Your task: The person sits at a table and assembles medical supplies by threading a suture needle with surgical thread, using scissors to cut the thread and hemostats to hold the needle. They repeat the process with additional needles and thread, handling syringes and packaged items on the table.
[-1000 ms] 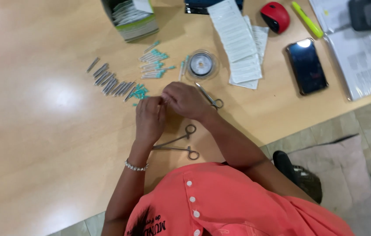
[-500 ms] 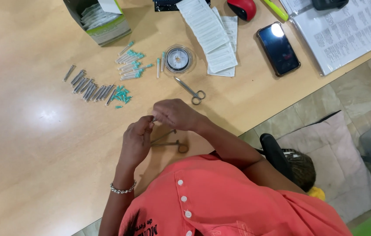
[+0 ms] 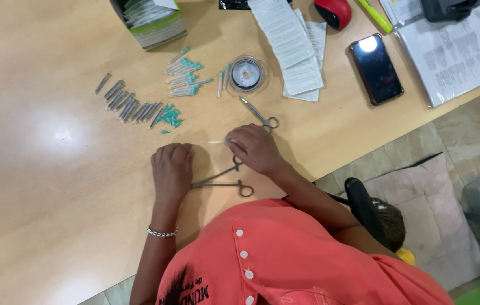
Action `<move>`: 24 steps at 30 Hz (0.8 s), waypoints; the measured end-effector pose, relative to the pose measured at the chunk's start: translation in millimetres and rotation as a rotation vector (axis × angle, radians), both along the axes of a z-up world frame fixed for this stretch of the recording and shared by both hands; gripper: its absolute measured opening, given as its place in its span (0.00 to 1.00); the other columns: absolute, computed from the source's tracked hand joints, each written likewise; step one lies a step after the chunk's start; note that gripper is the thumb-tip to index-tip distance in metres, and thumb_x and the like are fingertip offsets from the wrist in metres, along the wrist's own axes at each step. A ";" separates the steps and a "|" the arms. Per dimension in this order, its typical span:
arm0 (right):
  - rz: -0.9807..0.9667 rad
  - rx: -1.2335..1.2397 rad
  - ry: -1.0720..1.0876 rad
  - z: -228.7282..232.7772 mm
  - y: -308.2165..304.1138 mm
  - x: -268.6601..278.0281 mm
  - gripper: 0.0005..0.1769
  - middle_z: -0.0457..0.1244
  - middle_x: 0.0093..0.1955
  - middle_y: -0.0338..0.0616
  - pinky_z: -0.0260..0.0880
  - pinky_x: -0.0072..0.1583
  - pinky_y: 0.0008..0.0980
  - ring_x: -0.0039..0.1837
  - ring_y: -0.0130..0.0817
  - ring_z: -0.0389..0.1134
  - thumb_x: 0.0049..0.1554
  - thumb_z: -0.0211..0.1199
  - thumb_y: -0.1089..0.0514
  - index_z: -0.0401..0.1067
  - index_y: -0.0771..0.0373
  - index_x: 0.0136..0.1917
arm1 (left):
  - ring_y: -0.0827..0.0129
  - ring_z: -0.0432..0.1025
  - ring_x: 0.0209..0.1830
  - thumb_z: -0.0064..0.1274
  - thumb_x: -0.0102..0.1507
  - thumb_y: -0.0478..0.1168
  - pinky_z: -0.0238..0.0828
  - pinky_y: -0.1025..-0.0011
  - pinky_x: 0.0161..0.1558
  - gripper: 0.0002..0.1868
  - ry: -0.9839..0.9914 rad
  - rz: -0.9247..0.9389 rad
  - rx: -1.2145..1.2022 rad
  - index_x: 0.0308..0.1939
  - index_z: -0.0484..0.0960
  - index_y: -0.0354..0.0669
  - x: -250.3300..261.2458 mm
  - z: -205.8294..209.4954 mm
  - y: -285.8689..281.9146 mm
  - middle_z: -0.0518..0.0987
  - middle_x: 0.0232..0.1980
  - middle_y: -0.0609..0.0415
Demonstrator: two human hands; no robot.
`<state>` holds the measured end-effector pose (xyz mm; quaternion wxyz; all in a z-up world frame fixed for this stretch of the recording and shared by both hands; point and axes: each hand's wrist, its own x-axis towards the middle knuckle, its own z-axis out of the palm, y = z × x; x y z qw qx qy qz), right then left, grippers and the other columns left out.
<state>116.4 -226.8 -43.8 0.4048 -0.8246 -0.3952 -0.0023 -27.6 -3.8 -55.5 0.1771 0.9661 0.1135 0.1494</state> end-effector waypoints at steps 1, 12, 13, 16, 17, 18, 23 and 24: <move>-0.001 -0.069 -0.129 -4.3 2.8 -2.1 0.08 0.69 0.48 0.37 0.72 0.50 0.38 0.49 0.38 0.71 0.60 0.68 0.52 0.75 0.53 0.52 | 0.57 0.74 0.52 0.57 0.67 0.45 0.67 0.62 0.50 0.09 -0.017 -0.007 -0.016 0.49 0.85 0.49 0.4 -0.4 -0.6 0.79 0.45 0.55; -0.307 -0.265 -0.328 26.5 26.5 104.3 0.58 0.56 0.69 0.56 0.64 0.64 0.58 0.70 0.60 0.59 0.46 0.80 0.32 0.56 0.52 0.80 | 0.60 0.73 0.54 0.57 0.68 0.46 0.67 0.64 0.52 0.11 -0.060 0.067 -0.142 0.53 0.84 0.51 -19.3 19.3 -6.6 0.77 0.46 0.57; -0.289 -0.355 -0.149 34.1 31.4 111.7 0.58 0.52 0.74 0.58 0.58 0.68 0.58 0.74 0.63 0.55 0.47 0.77 0.36 0.49 0.48 0.81 | 0.58 0.72 0.51 0.55 0.69 0.44 0.66 0.61 0.53 0.11 -0.112 0.033 -0.142 0.53 0.83 0.47 -20.3 21.5 -7.8 0.78 0.48 0.54; -0.256 -0.384 0.090 55.2 36.7 122.0 0.56 0.52 0.75 0.57 0.57 0.67 0.56 0.73 0.62 0.53 0.49 0.72 0.42 0.46 0.47 0.82 | 0.56 0.72 0.51 0.54 0.70 0.41 0.66 0.59 0.56 0.10 -0.180 0.006 -0.167 0.53 0.81 0.44 -21.1 30.2 -10.4 0.79 0.51 0.52; -0.251 -0.326 0.154 61.7 37.4 123.8 0.53 0.56 0.71 0.55 0.61 0.64 0.53 0.69 0.59 0.57 0.49 0.71 0.45 0.49 0.50 0.81 | 0.56 0.72 0.52 0.53 0.70 0.40 0.66 0.59 0.58 0.09 -0.194 0.004 -0.194 0.53 0.81 0.44 -20.9 32.8 -10.9 0.79 0.51 0.52; -0.236 -0.331 0.148 67.5 35.7 117.6 0.53 0.56 0.71 0.55 0.61 0.64 0.53 0.69 0.59 0.57 0.49 0.71 0.45 0.49 0.50 0.81 | 0.56 0.72 0.52 0.53 0.70 0.40 0.66 0.59 0.58 0.09 -0.198 0.020 -0.196 0.53 0.81 0.44 -18.1 39.1 -12.2 0.79 0.51 0.52; 0.076 0.407 0.185 59.4 28.6 85.9 0.59 0.57 0.71 0.56 0.65 0.71 0.46 0.73 0.49 0.61 0.47 0.83 0.63 0.49 0.61 0.82 | 0.49 0.75 0.53 0.61 0.66 0.41 0.73 0.58 0.54 0.14 -0.351 0.022 -0.428 0.55 0.82 0.43 0.1 59.6 -18.1 0.78 0.47 0.50; 0.107 0.393 0.193 58.8 30.7 76.6 0.59 0.57 0.71 0.56 0.65 0.71 0.46 0.73 0.49 0.61 0.47 0.83 0.63 0.49 0.61 0.82 | 0.49 0.75 0.53 0.61 0.66 0.41 0.73 0.58 0.54 0.14 -0.357 0.055 -0.432 0.55 0.82 0.43 5.2 64.4 -20.9 0.78 0.47 0.50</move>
